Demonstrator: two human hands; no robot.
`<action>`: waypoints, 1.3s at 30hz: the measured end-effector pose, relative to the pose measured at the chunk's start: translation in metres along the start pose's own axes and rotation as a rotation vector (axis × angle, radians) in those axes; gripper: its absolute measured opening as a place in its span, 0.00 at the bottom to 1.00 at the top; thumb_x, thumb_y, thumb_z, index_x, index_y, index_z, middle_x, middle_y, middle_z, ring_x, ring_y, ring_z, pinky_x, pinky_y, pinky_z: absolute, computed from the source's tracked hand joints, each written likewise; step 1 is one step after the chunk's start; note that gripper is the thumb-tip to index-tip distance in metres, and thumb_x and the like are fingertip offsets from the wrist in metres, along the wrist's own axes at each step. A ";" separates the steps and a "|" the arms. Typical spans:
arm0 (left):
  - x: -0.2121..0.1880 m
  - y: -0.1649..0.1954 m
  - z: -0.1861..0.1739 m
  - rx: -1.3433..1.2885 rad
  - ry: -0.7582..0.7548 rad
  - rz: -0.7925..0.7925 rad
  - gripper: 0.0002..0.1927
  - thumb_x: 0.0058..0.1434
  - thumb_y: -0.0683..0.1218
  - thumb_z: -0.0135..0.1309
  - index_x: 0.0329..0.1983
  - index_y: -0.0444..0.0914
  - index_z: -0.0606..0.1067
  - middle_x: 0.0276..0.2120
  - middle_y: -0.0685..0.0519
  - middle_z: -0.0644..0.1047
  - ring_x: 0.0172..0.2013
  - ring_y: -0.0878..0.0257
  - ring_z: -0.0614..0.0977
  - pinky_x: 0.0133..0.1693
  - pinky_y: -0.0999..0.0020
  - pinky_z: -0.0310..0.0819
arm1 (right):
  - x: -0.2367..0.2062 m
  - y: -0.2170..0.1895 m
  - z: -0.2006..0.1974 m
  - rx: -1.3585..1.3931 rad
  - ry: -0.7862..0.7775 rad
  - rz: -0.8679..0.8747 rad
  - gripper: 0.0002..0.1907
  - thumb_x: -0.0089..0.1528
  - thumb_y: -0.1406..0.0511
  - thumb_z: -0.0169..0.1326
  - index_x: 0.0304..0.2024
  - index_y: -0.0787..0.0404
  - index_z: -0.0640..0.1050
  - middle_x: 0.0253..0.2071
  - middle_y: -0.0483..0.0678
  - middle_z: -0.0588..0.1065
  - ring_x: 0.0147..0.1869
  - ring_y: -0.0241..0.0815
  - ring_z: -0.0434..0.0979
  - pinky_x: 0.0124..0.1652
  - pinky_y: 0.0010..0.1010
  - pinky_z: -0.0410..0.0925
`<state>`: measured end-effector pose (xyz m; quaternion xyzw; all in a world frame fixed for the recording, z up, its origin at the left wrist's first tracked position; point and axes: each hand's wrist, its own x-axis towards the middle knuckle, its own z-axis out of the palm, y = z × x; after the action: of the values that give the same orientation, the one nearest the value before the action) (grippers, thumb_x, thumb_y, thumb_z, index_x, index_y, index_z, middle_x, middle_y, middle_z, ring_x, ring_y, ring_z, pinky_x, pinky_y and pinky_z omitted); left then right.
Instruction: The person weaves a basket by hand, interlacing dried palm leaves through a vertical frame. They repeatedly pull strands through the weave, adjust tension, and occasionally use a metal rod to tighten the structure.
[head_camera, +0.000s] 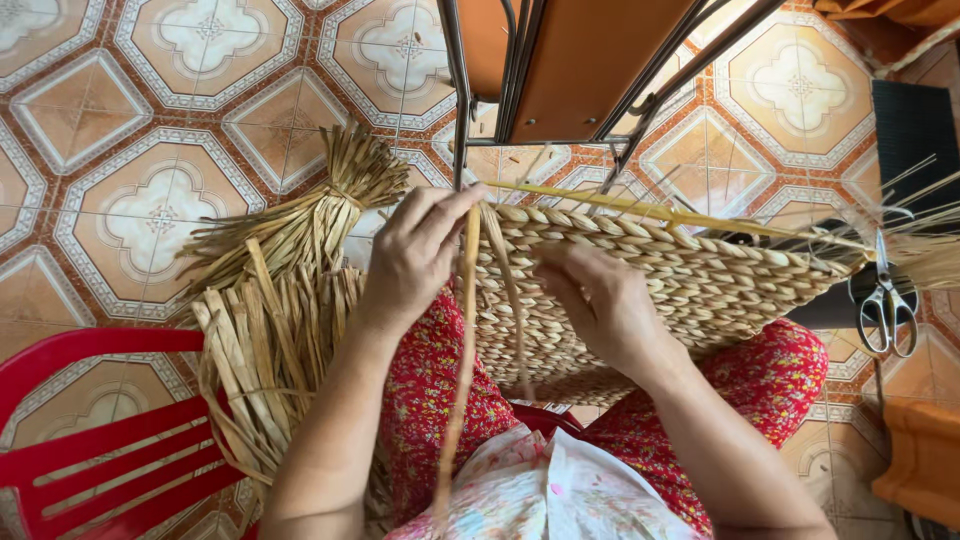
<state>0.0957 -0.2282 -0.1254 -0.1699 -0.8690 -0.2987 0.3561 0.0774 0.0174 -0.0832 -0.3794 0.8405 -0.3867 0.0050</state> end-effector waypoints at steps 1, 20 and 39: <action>0.003 -0.002 -0.003 -0.043 -0.016 0.012 0.15 0.66 0.36 0.61 0.55 0.37 0.77 0.42 0.56 0.72 0.40 0.64 0.79 0.45 0.76 0.84 | 0.004 0.000 0.004 0.045 0.077 0.032 0.14 0.68 0.72 0.54 0.57 0.60 0.77 0.39 0.47 0.79 0.36 0.39 0.82 0.35 0.31 0.75; 0.034 0.020 -0.001 -0.066 -0.103 -0.105 0.08 0.63 0.36 0.63 0.41 0.36 0.75 0.38 0.50 0.73 0.39 0.59 0.81 0.43 0.67 0.79 | 0.009 0.028 0.046 0.895 0.353 0.322 0.21 0.68 0.71 0.54 0.64 0.64 0.72 0.40 0.52 0.82 0.36 0.34 0.81 0.38 0.24 0.76; 0.042 -0.002 -0.021 -0.639 -0.367 -0.282 0.05 0.70 0.38 0.54 0.48 0.35 0.76 0.39 0.54 0.84 0.33 0.71 0.85 0.32 0.82 0.84 | -0.039 0.007 0.044 1.028 -0.111 0.550 0.21 0.67 0.63 0.54 0.58 0.72 0.75 0.42 0.55 0.80 0.43 0.44 0.80 0.42 0.38 0.77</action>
<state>0.0761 -0.2397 -0.0841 -0.2018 -0.7962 -0.5648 0.0793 0.1135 0.0173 -0.1296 -0.1161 0.6110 -0.7089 0.3326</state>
